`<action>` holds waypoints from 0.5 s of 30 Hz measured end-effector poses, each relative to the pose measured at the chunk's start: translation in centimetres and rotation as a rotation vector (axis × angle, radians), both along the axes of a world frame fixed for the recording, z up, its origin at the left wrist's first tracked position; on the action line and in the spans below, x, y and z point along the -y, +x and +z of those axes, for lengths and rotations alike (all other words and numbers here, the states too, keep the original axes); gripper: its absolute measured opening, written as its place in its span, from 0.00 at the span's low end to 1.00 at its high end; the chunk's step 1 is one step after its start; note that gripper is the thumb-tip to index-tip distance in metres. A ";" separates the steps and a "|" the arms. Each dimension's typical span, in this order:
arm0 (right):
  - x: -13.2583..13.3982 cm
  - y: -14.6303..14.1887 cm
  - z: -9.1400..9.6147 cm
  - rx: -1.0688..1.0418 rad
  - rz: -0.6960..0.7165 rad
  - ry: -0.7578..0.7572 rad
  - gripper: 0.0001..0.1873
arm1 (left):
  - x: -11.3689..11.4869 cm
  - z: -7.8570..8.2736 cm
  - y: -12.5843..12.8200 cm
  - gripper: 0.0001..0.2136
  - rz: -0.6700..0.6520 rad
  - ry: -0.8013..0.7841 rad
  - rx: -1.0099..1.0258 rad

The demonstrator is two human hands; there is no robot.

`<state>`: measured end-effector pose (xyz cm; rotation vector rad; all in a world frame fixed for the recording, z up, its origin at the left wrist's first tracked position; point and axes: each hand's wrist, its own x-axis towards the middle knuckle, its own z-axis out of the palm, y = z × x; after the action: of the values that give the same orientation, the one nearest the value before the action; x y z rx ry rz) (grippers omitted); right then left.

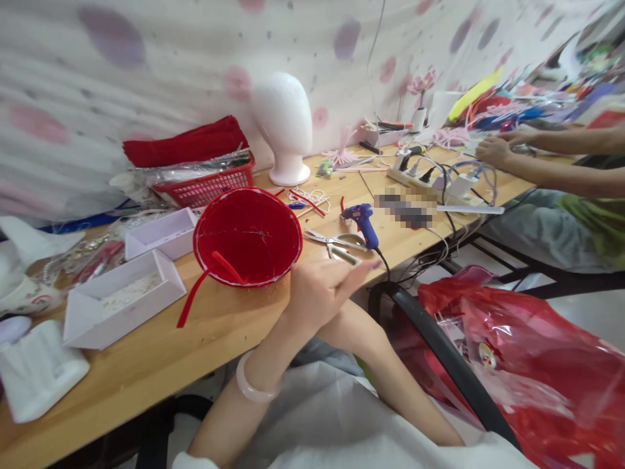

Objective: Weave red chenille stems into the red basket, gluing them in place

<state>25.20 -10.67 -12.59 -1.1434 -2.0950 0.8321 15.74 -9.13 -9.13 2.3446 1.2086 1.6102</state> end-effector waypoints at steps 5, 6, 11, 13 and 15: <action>0.4 3.0 4.7 0.354 0.422 -0.146 0.07 | -0.8 0.6 -1.0 0.28 0.090 -0.222 0.203; 0.3 4.2 5.9 0.372 0.510 -0.177 0.08 | -0.8 0.5 -1.0 0.28 0.091 -0.280 0.251; -0.2 10.9 10.1 0.038 0.817 -0.234 0.15 | -1.1 0.3 -0.4 0.30 0.068 -0.543 0.497; -0.2 12.5 10.2 -0.095 0.515 -0.177 0.11 | -1.3 0.5 -0.4 0.31 0.057 -0.599 0.544; -0.2 13.1 9.6 -0.123 0.176 -0.154 0.12 | -1.2 0.8 -0.7 0.30 0.011 -0.673 0.532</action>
<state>38.26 -10.45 -3.02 -0.9665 -2.0795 1.1347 15.00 -7.89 -8.32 1.3989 1.3419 1.3909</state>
